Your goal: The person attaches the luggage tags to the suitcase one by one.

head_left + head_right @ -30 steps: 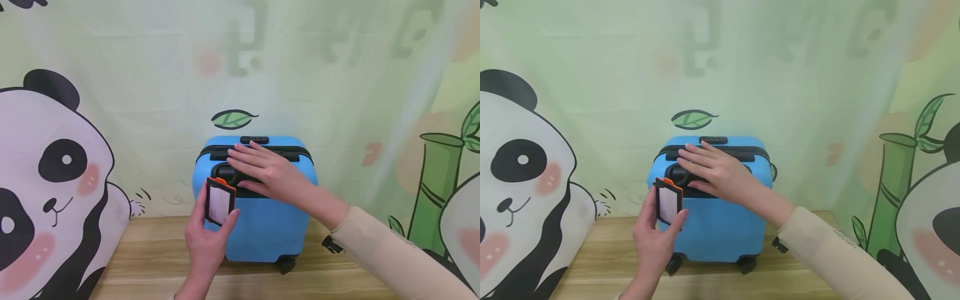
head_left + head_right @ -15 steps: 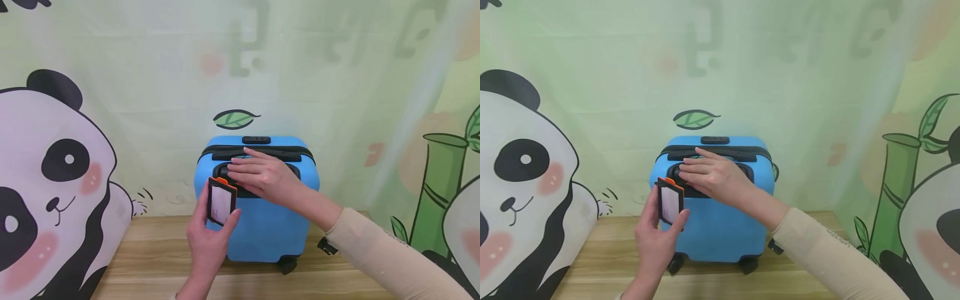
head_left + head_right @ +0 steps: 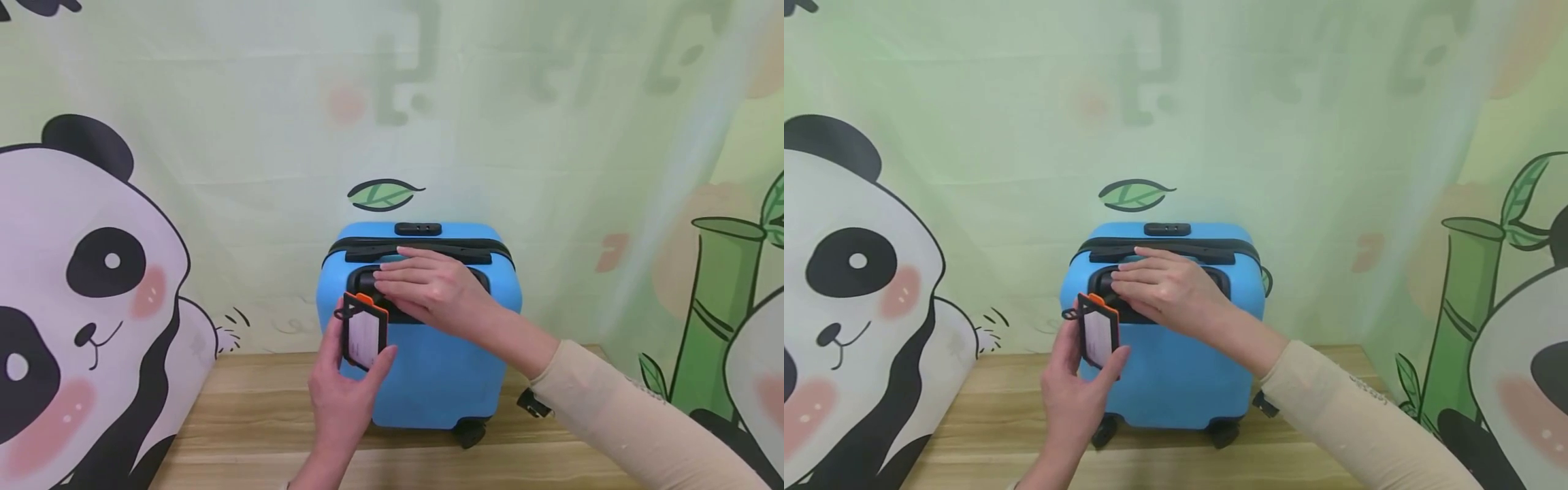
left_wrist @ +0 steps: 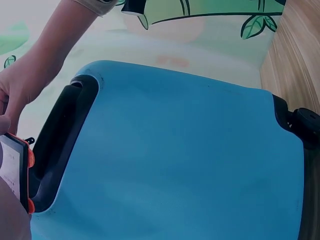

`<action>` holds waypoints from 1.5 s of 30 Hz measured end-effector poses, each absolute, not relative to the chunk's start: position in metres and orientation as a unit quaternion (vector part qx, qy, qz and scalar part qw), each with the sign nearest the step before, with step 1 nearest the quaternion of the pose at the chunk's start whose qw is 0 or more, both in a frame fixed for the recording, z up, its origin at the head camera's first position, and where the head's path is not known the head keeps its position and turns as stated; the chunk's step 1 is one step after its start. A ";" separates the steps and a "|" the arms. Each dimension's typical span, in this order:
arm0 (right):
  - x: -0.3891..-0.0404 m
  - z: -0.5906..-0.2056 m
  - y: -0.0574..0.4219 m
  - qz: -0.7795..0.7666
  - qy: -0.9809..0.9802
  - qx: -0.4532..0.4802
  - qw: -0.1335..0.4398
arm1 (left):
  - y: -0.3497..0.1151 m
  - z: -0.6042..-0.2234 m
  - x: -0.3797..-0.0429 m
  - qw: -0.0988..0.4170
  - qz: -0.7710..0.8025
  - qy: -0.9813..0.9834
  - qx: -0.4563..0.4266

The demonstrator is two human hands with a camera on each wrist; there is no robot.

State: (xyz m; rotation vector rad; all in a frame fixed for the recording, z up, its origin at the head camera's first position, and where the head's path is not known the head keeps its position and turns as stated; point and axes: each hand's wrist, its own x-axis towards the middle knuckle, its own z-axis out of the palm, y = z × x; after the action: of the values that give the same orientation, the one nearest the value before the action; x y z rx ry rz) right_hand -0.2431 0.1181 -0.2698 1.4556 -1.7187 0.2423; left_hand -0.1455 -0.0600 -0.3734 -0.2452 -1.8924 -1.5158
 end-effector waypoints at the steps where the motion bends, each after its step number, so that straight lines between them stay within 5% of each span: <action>1: -0.243 -0.270 0.118 0.099 -0.686 0.583 0.424 | -0.060 -0.373 -0.145 0.344 -0.583 -0.730 -0.093; 45: -0.238 -0.276 0.110 0.147 -0.659 0.609 0.415 | -0.063 -0.372 -0.139 0.326 -0.588 -0.737 -0.076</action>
State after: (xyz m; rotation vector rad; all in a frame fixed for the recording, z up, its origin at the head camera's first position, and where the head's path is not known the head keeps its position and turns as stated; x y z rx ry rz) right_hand -0.2378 0.1102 -0.2761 1.5306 -1.6565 0.3700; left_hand -0.1391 -0.0626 -0.3716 -0.1982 -1.9311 -1.5399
